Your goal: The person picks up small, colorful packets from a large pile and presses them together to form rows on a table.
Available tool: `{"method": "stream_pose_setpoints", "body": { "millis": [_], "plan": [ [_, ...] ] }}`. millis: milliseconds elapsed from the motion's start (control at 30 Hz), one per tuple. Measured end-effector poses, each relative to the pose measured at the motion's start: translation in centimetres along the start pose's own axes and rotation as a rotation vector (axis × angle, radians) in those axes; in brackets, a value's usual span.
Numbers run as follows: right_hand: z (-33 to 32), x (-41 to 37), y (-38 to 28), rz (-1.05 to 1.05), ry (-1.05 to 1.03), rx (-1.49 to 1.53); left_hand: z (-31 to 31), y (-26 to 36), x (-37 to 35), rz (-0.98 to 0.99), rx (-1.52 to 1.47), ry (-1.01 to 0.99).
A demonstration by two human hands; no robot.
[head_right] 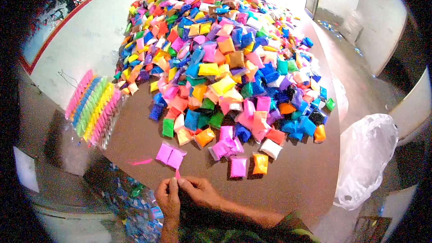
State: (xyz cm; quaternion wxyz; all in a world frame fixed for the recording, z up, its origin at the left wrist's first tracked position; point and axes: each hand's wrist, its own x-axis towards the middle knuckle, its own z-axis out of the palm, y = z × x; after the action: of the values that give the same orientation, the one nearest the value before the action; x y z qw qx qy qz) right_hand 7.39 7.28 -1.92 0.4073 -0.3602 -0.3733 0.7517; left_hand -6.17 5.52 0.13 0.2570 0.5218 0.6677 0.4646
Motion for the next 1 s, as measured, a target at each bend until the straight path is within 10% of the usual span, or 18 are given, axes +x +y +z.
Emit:
{"method": "stream_pose_setpoints", "body": {
  "millis": [367,733,1000],
  "plan": [
    [-0.9,3.4,0.5,-0.161,0.106,0.235,0.2,0.9,3.8,0.041,0.243,-0.175],
    [-0.8,2.8,1.7,-0.221,0.184,-0.296,8.1,4.7,13.6,0.332,0.164,-0.391],
    [-0.4,3.1,0.5,-0.247,0.161,-0.220,9.0,1.6,24.0,0.525,0.511,0.070]
  ]
}}
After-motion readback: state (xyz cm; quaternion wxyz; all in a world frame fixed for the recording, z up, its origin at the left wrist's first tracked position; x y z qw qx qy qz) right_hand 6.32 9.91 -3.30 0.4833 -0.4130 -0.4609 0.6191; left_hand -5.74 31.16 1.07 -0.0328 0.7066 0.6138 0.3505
